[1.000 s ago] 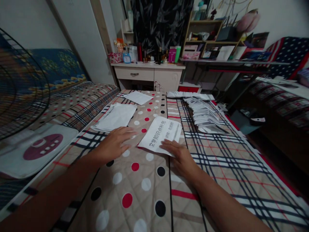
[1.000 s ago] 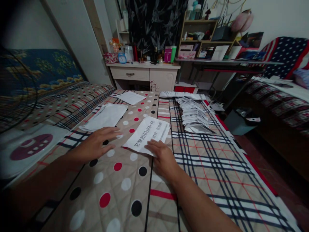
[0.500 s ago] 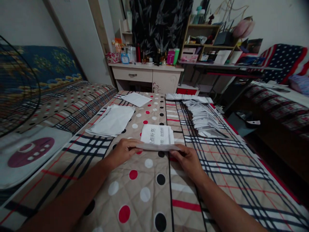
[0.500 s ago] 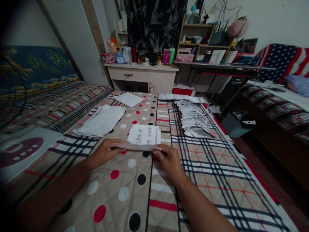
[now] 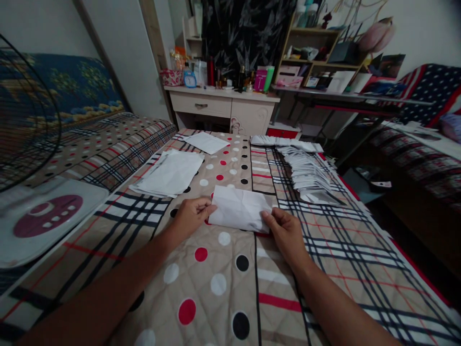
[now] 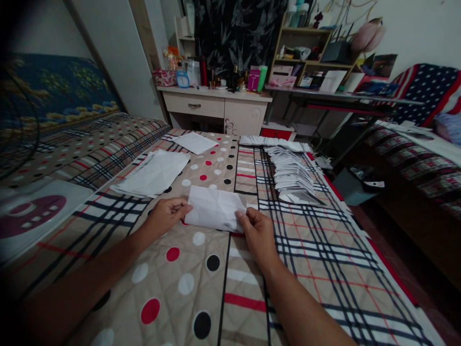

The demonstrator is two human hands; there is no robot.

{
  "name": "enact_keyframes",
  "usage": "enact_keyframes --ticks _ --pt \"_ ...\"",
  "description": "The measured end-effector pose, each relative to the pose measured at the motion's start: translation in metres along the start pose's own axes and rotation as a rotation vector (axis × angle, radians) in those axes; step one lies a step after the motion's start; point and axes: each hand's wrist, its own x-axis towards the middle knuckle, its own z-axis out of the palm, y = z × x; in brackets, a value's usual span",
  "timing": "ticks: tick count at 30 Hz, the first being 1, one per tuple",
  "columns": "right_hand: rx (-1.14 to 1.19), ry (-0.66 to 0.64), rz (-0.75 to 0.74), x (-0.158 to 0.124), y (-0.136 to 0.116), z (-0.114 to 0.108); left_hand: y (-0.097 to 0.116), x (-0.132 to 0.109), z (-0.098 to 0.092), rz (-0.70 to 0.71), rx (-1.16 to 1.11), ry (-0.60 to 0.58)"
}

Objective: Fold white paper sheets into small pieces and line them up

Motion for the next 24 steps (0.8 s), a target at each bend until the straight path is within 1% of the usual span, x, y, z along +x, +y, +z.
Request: enact_keyframes --ticks 3,6,9,13,19,24 --pt "0.053 -0.003 0.025 0.002 0.004 0.002 0.003 0.001 0.003 -0.058 -0.077 0.074" --pt "0.012 0.007 0.02 0.005 0.008 0.004 0.007 0.002 0.007 -0.113 -0.12 0.123" --pt "-0.034 0.008 0.014 0.006 0.01 0.004 0.01 0.001 0.008 -0.123 -0.122 0.124" --pt "-0.019 0.01 0.028 0.006 0.01 0.003 0.01 0.0 0.006 -0.097 -0.148 0.104" --pt "0.008 -0.001 0.014 0.006 0.012 0.003 0.009 -0.002 0.004 -0.066 -0.152 0.138" --pt "0.007 0.011 0.022 0.006 0.01 0.004 0.01 -0.002 0.004 -0.074 -0.154 0.142"
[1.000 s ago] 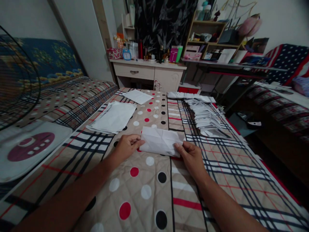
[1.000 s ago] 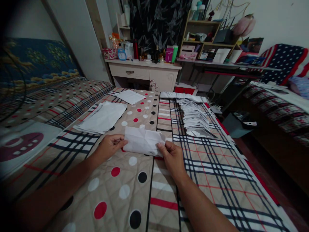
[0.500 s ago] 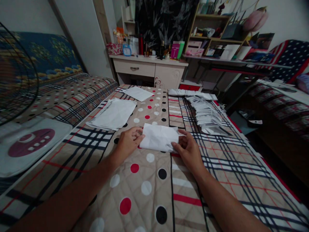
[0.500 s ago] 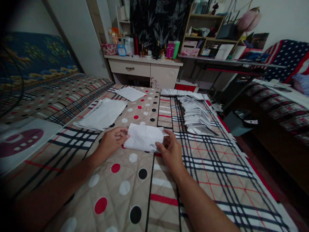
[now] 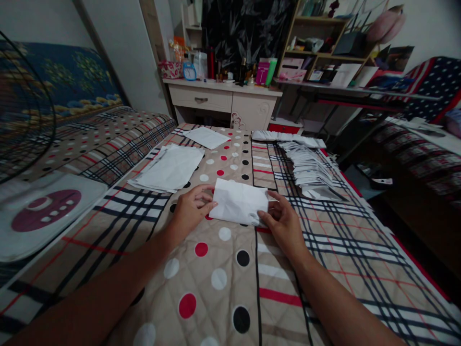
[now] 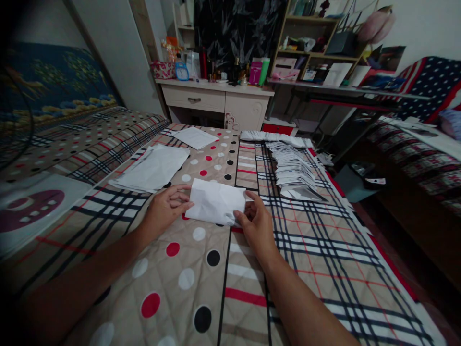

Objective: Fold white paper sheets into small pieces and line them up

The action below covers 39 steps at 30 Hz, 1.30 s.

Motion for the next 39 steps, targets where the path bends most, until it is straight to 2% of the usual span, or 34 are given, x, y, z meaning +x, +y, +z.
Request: enact_keyframes --ticks 25,33,36,39 --pt "0.03 0.027 -0.008 -0.002 0.001 0.0 0.0 0.0 0.0 0.021 -0.008 0.005" --pt "0.248 0.095 -0.015 -0.003 -0.005 -0.001 0.0 0.0 0.0 0.094 -0.012 0.034" --pt "0.204 0.12 -0.08 -0.005 -0.006 -0.003 -0.002 0.0 -0.002 0.158 0.002 0.072" --pt "0.156 0.12 -0.229 -0.007 -0.008 -0.005 -0.004 0.002 -0.004 0.212 0.033 0.11"
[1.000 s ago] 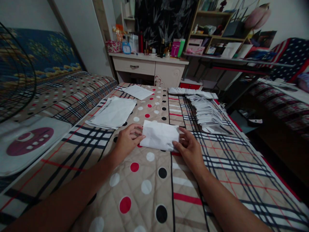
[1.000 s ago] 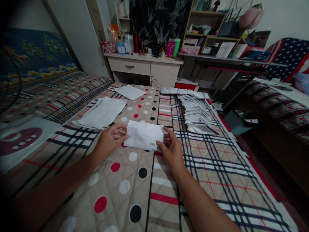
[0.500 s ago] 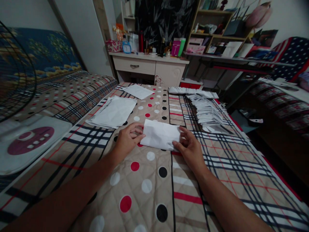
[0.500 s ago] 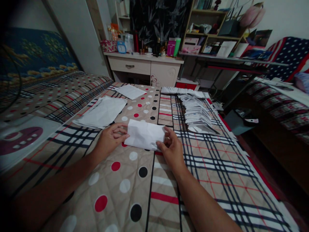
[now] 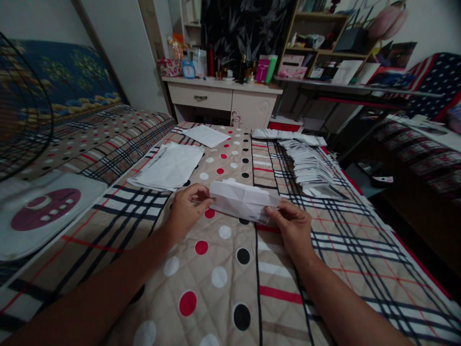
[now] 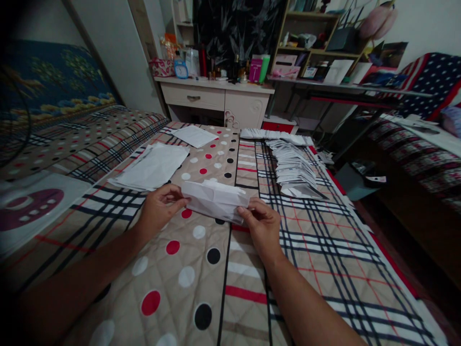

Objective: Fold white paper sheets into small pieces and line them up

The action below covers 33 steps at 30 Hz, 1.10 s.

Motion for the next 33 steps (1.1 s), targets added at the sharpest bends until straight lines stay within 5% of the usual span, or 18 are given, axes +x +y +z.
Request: enact_keyframes --ticks 7,12,16,20,33 --pt "-0.173 -0.03 -0.338 -0.002 -0.006 -0.001 0.003 0.0 -0.002 0.1 0.009 0.027" --pt "-0.211 -0.052 -0.363 -0.004 -0.008 -0.001 0.018 -0.004 -0.012 0.594 0.388 0.162" --pt "-0.227 -0.104 -0.378 -0.005 -0.009 0.0 0.035 -0.01 -0.011 0.832 0.651 0.06" --pt "-0.217 -0.171 -0.393 -0.005 -0.011 0.002 0.042 -0.015 -0.002 0.872 0.737 -0.055" --pt "-0.111 -0.306 -0.376 -0.007 -0.018 -0.001 0.038 -0.011 0.004 0.904 0.667 -0.047"
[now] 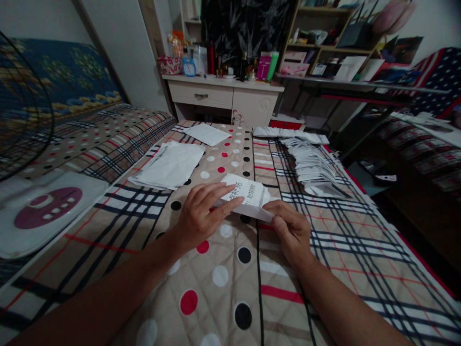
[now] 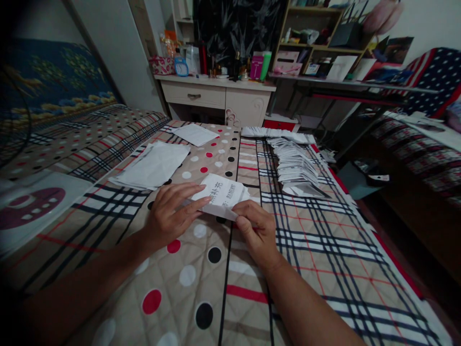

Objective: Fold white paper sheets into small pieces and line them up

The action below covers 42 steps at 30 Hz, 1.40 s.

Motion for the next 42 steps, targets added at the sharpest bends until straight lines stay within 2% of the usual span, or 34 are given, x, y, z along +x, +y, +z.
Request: enact_keyframes --ticks 8,15,18,21,25,28,30,33,36,37,40,42 --pt "0.014 0.019 0.07 -0.001 0.003 0.0 0.0 -0.002 0.0 -0.007 -0.03 -0.011" --pt "-0.08 0.013 0.116 0.001 0.003 0.005 -0.001 -0.006 0.0 -0.002 -0.037 -0.021" --pt "-0.011 0.148 0.269 -0.001 0.01 0.007 0.001 -0.006 -0.005 0.053 -0.033 -0.038" --pt "0.152 0.405 0.472 -0.001 0.019 0.006 0.001 -0.004 -0.01 0.126 -0.069 -0.037" --pt "0.408 0.698 0.562 0.006 0.029 -0.001 -0.006 -0.007 -0.005 0.117 -0.23 -0.043" --pt "0.526 0.764 0.559 0.01 0.03 -0.004 -0.018 -0.015 0.004 0.036 -0.331 -0.187" --pt "0.544 0.779 0.55 0.012 0.03 -0.005 -0.028 -0.02 0.007 -0.016 -0.335 -0.233" --pt "0.577 0.806 0.547 0.012 0.032 -0.006 -0.046 -0.019 -0.004 -0.041 -0.253 -0.154" --pt "0.592 0.815 0.54 0.011 0.036 -0.007 -0.07 -0.014 -0.029 -0.119 -0.079 0.022" --pt "0.592 0.811 0.536 0.011 0.036 -0.007 -0.08 -0.014 -0.037 -0.142 -0.023 0.119" --pt "0.598 0.804 0.537 0.011 0.037 -0.006 -0.11 -0.024 -0.054 -0.298 0.138 0.276" --pt "0.61 0.797 0.554 0.011 0.036 -0.006 -0.127 -0.038 -0.055 -0.438 0.181 0.267"
